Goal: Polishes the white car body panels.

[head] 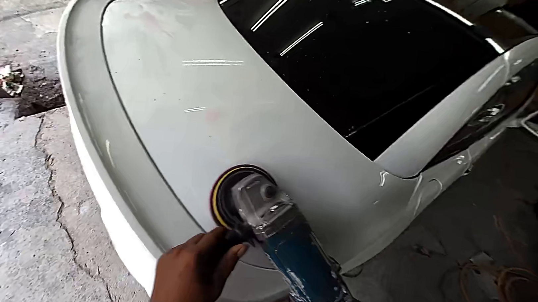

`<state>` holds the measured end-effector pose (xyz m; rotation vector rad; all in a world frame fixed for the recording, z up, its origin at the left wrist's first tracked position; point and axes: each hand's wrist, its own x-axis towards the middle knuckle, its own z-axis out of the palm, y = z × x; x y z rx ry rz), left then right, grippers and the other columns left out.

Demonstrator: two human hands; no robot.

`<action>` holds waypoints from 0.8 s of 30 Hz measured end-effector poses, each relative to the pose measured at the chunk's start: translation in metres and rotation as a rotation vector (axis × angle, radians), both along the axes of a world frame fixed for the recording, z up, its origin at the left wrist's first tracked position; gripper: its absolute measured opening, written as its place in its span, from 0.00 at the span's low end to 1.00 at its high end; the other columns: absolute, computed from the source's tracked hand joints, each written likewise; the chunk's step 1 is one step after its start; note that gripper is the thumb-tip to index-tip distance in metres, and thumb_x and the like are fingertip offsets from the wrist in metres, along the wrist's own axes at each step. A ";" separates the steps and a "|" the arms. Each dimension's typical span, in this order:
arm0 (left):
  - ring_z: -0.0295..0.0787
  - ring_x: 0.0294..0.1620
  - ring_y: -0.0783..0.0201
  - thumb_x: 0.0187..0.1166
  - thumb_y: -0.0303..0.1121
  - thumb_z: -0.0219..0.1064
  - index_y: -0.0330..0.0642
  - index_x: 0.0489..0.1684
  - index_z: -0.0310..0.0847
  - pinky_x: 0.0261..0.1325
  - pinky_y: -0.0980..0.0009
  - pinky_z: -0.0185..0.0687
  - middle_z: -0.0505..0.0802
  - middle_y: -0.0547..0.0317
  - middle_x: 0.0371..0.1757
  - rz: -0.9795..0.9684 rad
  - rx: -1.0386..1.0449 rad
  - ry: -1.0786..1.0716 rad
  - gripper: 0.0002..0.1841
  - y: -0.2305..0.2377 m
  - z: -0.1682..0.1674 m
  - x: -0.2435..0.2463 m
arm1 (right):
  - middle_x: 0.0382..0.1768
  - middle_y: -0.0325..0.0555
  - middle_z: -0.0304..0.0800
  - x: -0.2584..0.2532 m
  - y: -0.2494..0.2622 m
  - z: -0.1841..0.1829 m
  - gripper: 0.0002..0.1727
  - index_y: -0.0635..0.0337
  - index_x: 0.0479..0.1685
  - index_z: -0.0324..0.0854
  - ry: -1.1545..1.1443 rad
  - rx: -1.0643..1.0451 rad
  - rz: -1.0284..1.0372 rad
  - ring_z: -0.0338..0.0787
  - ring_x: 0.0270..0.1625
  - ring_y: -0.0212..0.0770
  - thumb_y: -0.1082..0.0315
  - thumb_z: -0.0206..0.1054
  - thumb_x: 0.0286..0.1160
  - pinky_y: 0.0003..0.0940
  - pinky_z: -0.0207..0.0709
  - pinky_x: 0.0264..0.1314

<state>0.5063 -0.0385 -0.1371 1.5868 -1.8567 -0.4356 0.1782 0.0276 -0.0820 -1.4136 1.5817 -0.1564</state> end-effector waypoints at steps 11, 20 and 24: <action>0.73 0.13 0.76 0.77 0.70 0.57 0.61 0.38 0.90 0.16 0.66 0.71 0.80 0.80 0.16 -0.074 0.004 0.030 0.26 -0.079 0.015 -0.053 | 0.28 0.38 0.88 -0.057 -0.067 0.027 0.26 0.50 0.53 0.80 -0.030 0.160 -0.019 0.87 0.21 0.34 0.47 0.80 0.61 0.33 0.86 0.28; 0.91 0.40 0.45 0.81 0.65 0.61 0.43 0.32 0.89 0.42 0.36 0.81 0.92 0.48 0.32 -0.343 0.313 -0.079 0.30 -0.205 0.058 -0.251 | 0.18 0.40 0.81 -0.219 -0.099 0.021 0.14 0.54 0.43 0.79 -0.207 0.076 -0.394 0.84 0.17 0.38 0.57 0.73 0.68 0.32 0.83 0.20; 0.93 0.48 0.43 0.81 0.64 0.62 0.43 0.40 0.91 0.47 0.35 0.84 0.94 0.46 0.40 -0.443 0.354 -0.090 0.29 -0.203 0.064 -0.323 | 0.16 0.34 0.81 -0.273 -0.074 0.028 0.03 0.53 0.42 0.76 -0.236 0.114 -0.460 0.85 0.17 0.34 0.66 0.62 0.76 0.31 0.83 0.20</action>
